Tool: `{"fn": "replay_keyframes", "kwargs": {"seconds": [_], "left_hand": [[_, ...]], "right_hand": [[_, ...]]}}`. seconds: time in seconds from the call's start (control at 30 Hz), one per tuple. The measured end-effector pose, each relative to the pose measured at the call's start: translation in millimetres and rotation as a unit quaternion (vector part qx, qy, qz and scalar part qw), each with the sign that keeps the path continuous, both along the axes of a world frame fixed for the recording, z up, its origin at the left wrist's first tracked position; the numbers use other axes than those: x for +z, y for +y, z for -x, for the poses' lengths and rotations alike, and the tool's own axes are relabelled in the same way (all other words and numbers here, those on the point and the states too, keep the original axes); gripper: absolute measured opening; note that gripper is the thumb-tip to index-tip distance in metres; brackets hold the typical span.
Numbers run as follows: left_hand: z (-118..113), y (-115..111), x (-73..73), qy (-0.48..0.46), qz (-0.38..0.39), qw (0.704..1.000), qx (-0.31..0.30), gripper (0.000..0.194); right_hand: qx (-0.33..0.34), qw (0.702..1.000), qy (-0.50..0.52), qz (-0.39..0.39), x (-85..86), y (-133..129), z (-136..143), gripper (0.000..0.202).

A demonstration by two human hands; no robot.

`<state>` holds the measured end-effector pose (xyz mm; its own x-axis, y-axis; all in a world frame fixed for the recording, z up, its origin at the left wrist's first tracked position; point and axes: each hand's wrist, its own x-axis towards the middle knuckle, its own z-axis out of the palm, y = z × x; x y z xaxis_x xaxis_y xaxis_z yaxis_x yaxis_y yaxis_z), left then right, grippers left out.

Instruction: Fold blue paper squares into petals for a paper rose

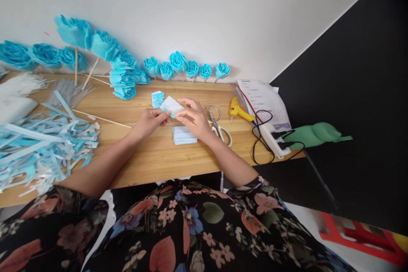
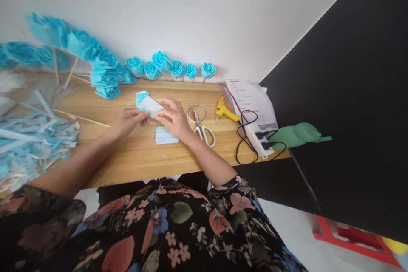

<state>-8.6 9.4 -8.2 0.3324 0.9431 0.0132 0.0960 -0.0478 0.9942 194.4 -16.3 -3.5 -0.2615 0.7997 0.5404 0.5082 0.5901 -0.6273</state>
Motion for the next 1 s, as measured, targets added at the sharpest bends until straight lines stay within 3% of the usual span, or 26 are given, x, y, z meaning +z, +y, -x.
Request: {"fn": "replay_keyframes", "kwargs": {"seconds": [0.3,0.5,0.63,0.83,1.0], "left_hand": [[-0.7,-2.8,-1.6,0.068,-0.037,0.997,-0.011,0.043],[-0.8,-2.5,-4.2,0.080,-0.031,0.996,-0.011,0.044],[-1.2,-1.3,-3.9,0.059,-0.044,0.997,-0.002,0.044],[-2.3,-3.3,4.9,-0.007,-0.042,0.999,-0.021,0.046],[-2.3,-3.3,-1.5,-0.005,-0.020,0.999,-0.024,0.037]], "right_hand": [[-0.011,0.981,0.130,0.142,0.9,-1.3,0.7,0.017],[-0.010,0.964,0.187,0.188,-1.2,-1.0,3.3,0.026],[0.038,0.950,0.204,0.234,-4.5,0.5,3.9,0.052],[0.066,0.927,0.242,0.279,-6.4,-0.3,6.6,0.047],[0.050,0.923,0.258,0.280,-7.4,0.2,7.3,0.051]]}}
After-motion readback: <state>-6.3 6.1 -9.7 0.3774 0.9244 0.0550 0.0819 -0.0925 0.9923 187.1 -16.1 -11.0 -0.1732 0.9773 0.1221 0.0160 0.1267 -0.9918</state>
